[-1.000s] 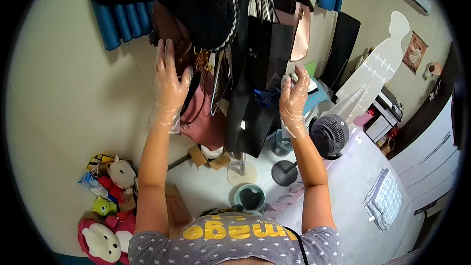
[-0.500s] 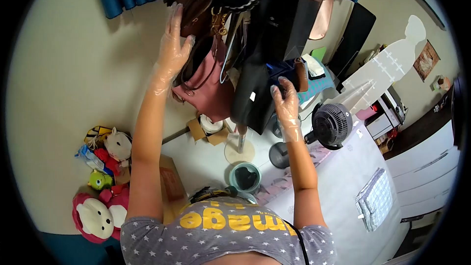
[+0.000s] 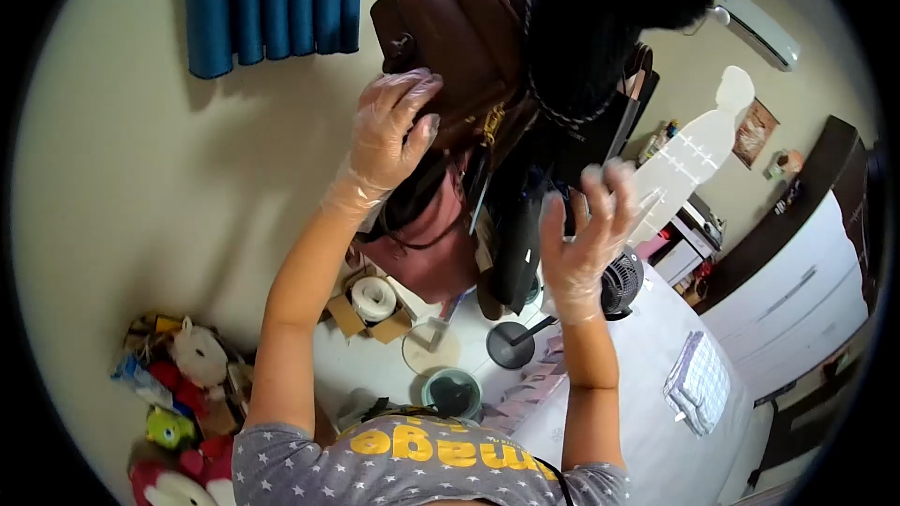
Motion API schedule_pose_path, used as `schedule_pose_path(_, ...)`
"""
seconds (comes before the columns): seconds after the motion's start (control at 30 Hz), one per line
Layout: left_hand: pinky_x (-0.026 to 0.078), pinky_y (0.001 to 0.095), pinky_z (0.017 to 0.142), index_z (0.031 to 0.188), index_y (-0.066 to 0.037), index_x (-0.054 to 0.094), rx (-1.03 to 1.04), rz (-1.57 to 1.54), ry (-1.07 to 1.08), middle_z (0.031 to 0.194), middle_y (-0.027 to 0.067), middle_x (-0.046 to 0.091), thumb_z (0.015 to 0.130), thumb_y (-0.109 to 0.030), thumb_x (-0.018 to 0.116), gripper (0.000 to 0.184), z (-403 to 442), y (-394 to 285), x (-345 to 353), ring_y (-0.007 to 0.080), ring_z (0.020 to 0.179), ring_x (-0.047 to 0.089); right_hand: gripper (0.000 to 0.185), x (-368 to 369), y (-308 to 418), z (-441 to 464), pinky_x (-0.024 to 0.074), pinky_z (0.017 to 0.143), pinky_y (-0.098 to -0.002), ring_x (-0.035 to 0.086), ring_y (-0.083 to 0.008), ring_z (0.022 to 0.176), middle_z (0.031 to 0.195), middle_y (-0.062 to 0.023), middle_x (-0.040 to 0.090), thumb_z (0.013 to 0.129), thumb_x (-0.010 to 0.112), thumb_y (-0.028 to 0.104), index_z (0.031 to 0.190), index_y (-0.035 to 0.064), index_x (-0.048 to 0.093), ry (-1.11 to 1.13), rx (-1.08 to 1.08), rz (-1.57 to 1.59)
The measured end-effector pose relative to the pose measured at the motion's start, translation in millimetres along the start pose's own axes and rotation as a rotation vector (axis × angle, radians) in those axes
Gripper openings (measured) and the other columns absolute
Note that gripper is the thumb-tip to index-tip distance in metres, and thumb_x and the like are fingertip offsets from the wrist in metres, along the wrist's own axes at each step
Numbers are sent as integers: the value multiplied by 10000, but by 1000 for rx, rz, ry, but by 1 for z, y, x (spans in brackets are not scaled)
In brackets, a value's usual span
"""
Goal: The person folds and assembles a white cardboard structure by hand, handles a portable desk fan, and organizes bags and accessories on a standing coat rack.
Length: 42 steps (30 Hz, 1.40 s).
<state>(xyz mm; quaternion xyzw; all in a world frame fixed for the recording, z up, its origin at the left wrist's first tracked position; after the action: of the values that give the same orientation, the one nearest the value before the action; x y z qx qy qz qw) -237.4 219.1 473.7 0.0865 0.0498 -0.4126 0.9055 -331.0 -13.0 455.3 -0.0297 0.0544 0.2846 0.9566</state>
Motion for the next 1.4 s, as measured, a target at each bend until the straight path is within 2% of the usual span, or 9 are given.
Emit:
schedule_pose_path(0.13, 401, 393, 896, 1028, -68, 618, 127, 48, -54, 1066, 88, 581, 815, -122, 586, 222, 40, 16, -11, 289, 1002, 530, 947, 27, 23, 70, 280, 1058, -492, 302, -454, 1283, 1397, -309, 254, 738, 761, 340, 1408, -10, 191, -113, 118, -241)
schedule_pose_path(0.3, 419, 406, 891, 1071, -98, 600, 33, 102, -137, 1086, 98, 579, 823, -151, 610, 254, 109, 62, 3, 300, 1032, 537, 836, 57, 2, 113, 348, 1003, -372, 460, -321, 1196, 1310, -206, 461, 722, 777, 292, 1361, 27, 307, -212, 495, -91)
schedule_pose_path(0.6, 527, 328, 855, 1121, -121, 605, 307, 219, 777, 1006, 98, 645, 843, 40, 518, 333, 203, 66, 80, 235, 942, 646, 647, 67, -37, 117, 407, 921, -345, 555, -301, 1079, 1127, -189, 600, 741, 757, 253, 1263, 19, 455, -285, 459, 66)
schedule_pose_path(0.87, 568, 276, 659, 978, -68, 588, 544, 432, 430, 817, 103, 653, 857, -80, 561, 124, 213, 57, 58, 204, 746, 677, 507, 87, -97, 123, 393, 948, -362, 512, -332, 1141, 1226, -199, 551, 815, 666, 316, 1214, 33, 534, 117, 382, -420)
schedule_pose_path(0.97, 565, 276, 728, 1105, -116, 592, 535, 365, 51, 970, 70, 666, 885, -66, 514, 239, 225, 91, 48, 182, 846, 674, 503, 103, -126, 113, 396, 941, -380, 498, -352, 1142, 1242, -191, 541, 830, 624, 376, 1212, 57, 552, 117, 191, -521)
schedule_pose_path(1.03, 549, 300, 809, 1180, -149, 580, 519, 447, -102, 1095, 56, 647, 873, -110, 542, 312, 232, 114, 31, 189, 954, 652, 533, 102, -121, 115, 398, 937, -374, 494, -353, 1148, 1258, -191, 532, 837, 606, 391, 1240, 49, 534, 113, 478, -408)
schedule_pose_path(1.13, 511, 344, 700, 1015, -93, 629, 320, -31, 131, 903, 107, 668, 731, -91, 687, 289, 234, 118, -12, 267, 795, 636, 539, 89, -92, 127, 398, 937, -371, 498, -360, 1140, 1252, -201, 532, 843, 599, 393, 1240, 36, 532, 98, 486, -338)
schedule_pose_path(1.27, 502, 283, 763, 1067, -32, 615, 202, -371, -284, 934, 104, 663, 819, -81, 584, 255, 230, 189, -7, 217, 844, 632, 561, 85, -91, 125, 413, 914, -390, 515, -384, 1104, 1230, -215, 542, 846, 591, 413, 1230, 10, 528, -59, 451, -269)
schedule_pose_path(1.4, 489, 289, 818, 1091, -3, 599, 67, -732, -172, 994, 120, 657, 828, -110, 583, 285, 239, 223, -3, 189, 908, 626, 480, 94, -99, 124, 434, 880, -403, 544, -381, 1048, 1157, -214, 574, 832, 608, 361, 1161, 16, 560, 33, 369, -273)
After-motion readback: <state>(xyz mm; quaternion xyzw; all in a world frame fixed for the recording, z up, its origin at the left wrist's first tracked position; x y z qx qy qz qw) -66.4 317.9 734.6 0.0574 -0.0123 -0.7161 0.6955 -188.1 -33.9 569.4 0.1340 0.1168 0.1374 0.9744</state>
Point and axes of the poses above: each hand's wrist, its own z-axis towards the middle knuckle, its own x-axis out of the palm, y = z × x, the point moved 5 cm from there along z, towards the middle knuckle
